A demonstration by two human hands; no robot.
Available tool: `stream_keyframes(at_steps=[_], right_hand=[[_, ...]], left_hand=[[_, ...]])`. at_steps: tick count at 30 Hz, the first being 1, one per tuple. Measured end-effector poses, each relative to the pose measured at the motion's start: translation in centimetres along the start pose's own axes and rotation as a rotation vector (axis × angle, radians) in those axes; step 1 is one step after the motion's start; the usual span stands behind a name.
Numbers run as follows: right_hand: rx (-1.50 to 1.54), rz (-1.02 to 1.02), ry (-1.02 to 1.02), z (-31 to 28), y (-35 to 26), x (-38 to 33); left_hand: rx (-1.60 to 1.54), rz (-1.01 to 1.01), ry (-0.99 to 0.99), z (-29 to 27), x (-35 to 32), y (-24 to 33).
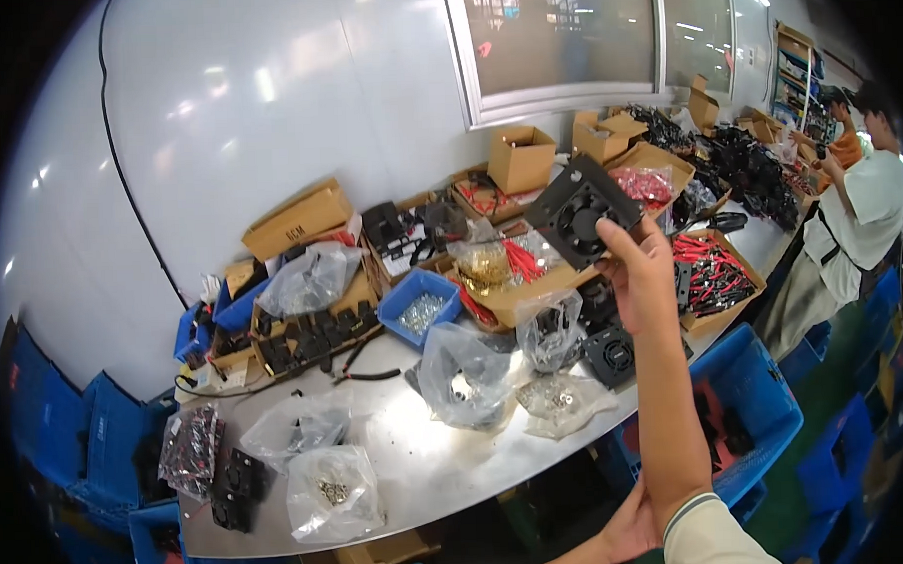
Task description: Assembling electronic cooling fans by attaching components and packaging them into plastic bags.
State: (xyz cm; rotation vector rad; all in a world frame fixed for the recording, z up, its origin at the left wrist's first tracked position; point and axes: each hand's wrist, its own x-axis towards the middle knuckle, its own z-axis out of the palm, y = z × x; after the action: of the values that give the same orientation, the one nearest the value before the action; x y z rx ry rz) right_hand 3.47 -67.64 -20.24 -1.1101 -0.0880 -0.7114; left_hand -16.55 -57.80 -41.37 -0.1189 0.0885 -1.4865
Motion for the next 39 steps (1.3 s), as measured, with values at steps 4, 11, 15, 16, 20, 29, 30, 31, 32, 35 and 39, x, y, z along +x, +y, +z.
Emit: stream_keyframes(at_steps=[4, 11, 15, 16, 20, 29, 30, 31, 32, 35, 39], right_hand=[[-0.027, -0.025, 0.022, 0.5, -1.1, -2.5], [0.391, 0.318, 0.161, -2.6, 4.6, -18.2], [0.502, 0.602, 0.132, -1.8, 5.9, -23.3], [0.474, 0.657, 0.060, -1.7, 6.3, -23.6], [0.207, 0.808, -0.279, -1.3, 7.3, -22.5], [0.280, 0.703, -0.261, 1.0, 9.4, -25.3], [0.271, 0.639, -0.262, 1.5, 9.9, -26.0], [0.263, 0.577, -0.263, 2.0, 10.1, -26.4], [0.262, 0.556, -0.271, 2.2, 10.0, -26.5], [0.296, 0.718, -0.366, 0.2, 9.5, -25.7], [0.041, 0.734, -0.558, -2.5, 8.6, -22.7]], left_hand=[[0.071, -0.171, 0.210, 6.9, -4.1, -2.8], [0.844, 0.195, 0.475, 6.5, -15.9, 5.8], [0.985, 0.912, 1.188, 7.1, -21.3, 10.3], [0.982, 0.906, 1.228, 7.5, -21.6, 10.5], [1.275, 1.101, 0.701, 8.8, -21.4, 11.2], [0.771, 0.998, 0.667, 8.5, -21.6, 10.0], [0.616, 1.063, 0.579, 8.1, -21.3, 9.8], [0.615, 1.053, 0.575, 7.9, -21.1, 9.6], [0.611, 1.095, 0.602, 7.8, -20.9, 9.6], [0.616, 1.124, 0.619, 7.4, -20.9, 9.5], [0.617, 1.096, 0.621, 7.1, -21.0, 9.3]])
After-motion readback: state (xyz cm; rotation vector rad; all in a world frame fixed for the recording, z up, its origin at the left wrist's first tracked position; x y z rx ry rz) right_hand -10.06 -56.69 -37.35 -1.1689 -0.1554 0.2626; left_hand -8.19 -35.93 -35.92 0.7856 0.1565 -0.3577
